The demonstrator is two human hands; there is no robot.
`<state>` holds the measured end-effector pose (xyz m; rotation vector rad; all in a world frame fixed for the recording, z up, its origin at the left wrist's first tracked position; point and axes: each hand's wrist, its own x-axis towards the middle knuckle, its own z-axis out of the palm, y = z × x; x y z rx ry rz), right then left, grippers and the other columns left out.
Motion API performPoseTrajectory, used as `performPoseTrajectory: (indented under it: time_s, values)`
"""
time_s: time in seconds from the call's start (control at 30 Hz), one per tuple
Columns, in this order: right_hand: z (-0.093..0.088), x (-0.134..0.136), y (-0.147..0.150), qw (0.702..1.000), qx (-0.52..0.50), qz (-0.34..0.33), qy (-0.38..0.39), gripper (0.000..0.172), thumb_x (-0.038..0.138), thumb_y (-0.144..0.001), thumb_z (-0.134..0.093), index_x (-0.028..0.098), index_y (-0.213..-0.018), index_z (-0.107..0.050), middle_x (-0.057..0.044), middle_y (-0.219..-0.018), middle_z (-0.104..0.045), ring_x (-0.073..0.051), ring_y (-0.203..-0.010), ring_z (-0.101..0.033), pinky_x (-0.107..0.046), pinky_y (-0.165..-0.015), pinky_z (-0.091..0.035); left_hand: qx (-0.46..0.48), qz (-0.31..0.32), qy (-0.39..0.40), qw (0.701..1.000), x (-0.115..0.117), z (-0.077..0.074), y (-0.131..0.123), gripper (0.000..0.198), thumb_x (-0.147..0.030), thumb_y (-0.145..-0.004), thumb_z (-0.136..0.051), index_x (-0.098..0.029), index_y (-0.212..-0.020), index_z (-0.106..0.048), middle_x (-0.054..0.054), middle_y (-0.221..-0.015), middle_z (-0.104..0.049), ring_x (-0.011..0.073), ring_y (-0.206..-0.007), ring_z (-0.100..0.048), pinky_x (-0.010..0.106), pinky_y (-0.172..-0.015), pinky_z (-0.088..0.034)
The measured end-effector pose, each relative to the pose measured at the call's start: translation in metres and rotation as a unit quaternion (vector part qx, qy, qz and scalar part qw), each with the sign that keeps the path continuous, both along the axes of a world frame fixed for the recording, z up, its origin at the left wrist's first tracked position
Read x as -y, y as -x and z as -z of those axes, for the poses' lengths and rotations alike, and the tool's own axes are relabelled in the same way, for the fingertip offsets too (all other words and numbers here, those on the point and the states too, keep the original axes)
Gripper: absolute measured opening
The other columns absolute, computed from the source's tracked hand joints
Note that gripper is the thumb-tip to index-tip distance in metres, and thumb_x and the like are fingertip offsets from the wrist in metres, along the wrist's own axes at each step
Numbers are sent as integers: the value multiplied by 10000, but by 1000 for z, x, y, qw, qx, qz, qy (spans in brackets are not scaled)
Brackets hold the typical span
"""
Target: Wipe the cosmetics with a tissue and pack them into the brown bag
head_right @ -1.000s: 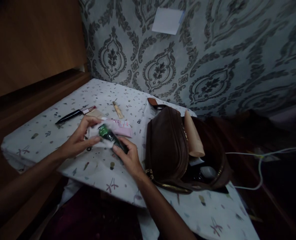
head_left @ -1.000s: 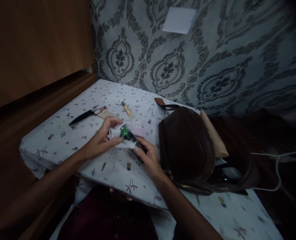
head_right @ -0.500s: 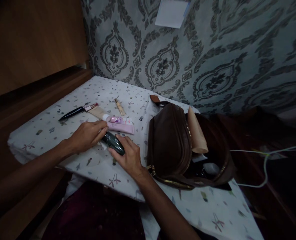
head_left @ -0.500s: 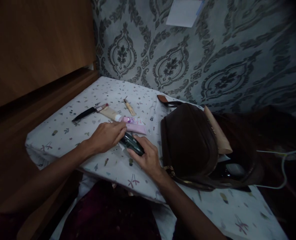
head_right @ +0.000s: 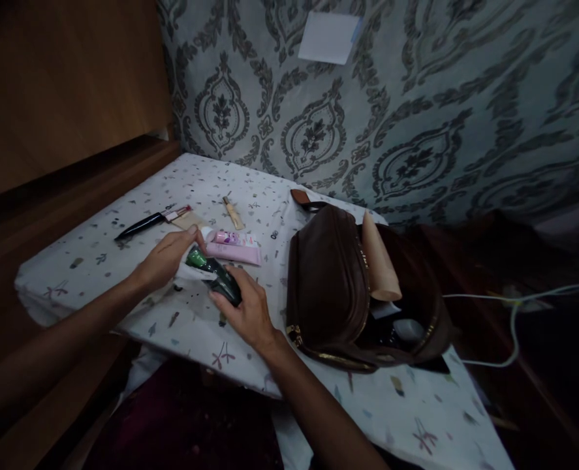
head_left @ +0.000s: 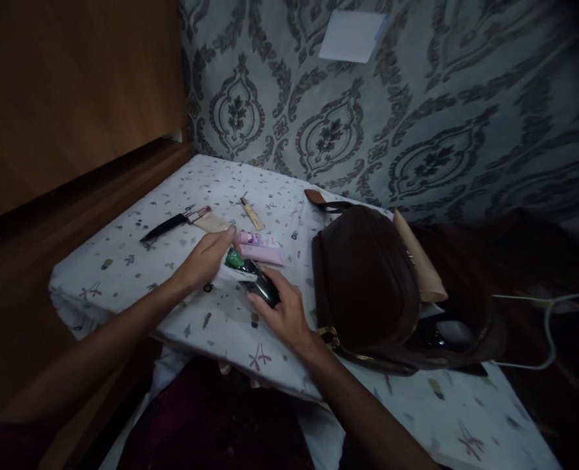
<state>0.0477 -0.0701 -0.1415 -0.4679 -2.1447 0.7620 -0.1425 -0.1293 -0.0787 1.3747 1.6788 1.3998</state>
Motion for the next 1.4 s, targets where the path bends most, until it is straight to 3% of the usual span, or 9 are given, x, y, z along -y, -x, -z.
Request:
performPoseTrajectory:
  time_s: [0.13,0.3,0.43,0.6,0.73,0.83,1.07,1.3,1.4]
  values:
    - [-7,1,3,975,-9,-85,207,372,499,-937,-556,190,-1129,-633,-62,-986,-700,-197,-865,-660,-309,-754,-544,29,-56,-83,995,1,7,-17,464,-599,-977,-365,-211,-885,-602,12,-753,-611,191,-792,-598,304,-776,-489]
    - [-10,5,6,829,-54,-204,517,454,641,-831,-640,216,-987,-600,-19,-756,-674,-155,-571,-608,-274,-534,-493,240,31,-129,962,-2,13,-38,503,-664,-941,-429,-202,-1047,-594,56,-960,-706,196,-886,-675,311,-775,-547]
    - [-12,5,4,760,-76,-242,598,490,665,-772,-685,195,-871,-591,-32,-705,-674,-156,-546,-595,-280,-516,-491,341,97,-109,929,-2,13,-49,523,-690,-866,-556,-198,-1041,-588,53,-914,-715,204,-807,-702,313,-688,-578]
    - [-11,6,9,801,-74,-229,549,561,647,-746,-720,197,-1057,-596,-53,-876,-690,-168,-682,-632,-295,-614,-527,313,45,-75,946,-1,9,-50,440,-656,-900,-528,-219,-913,-579,-7,-785,-685,103,-451,-542,246,-428,-455]
    - [-9,8,14,875,-61,-155,455,639,523,-648,-847,221,-1128,-552,-12,-957,-646,-129,-718,-602,-253,-652,-517,258,-85,-85,959,-7,9,-44,500,-678,-919,-469,-206,-818,-597,5,-730,-669,135,-587,-608,259,-556,-509]
    - [-10,9,14,846,-62,-187,496,546,562,-681,-815,227,-1022,-550,18,-818,-637,-125,-639,-600,-259,-624,-508,266,-106,-71,956,-12,9,-40,553,-721,-924,-391,-213,-794,-568,11,-690,-653,155,-626,-616,273,-591,-522]
    - [-5,8,9,761,-87,-270,584,531,565,-676,-828,218,-1004,-596,-37,-894,-714,-192,-788,-693,-351,-721,-571,338,26,-40,940,-7,5,-47,620,-780,-899,-324,-216,-855,-576,6,-672,-645,118,-457,-530,241,-411,-401]
    - [5,9,11,803,-111,-162,562,567,635,-628,-831,240,-972,-614,-52,-932,-714,-219,-902,-696,-354,-779,-573,108,77,-100,986,-1,21,-45,664,-503,-667,-829,-200,-1201,-577,85,-1210,-672,289,-1151,-619,373,-966,-494]
    - [4,6,12,811,-112,-144,556,570,614,-620,-844,248,-1000,-628,-47,-989,-705,-210,-957,-681,-347,-859,-560,59,51,-78,994,-1,20,-39,518,-426,-725,-779,-185,-1148,-602,68,-1127,-681,278,-1100,-622,393,-974,-474]
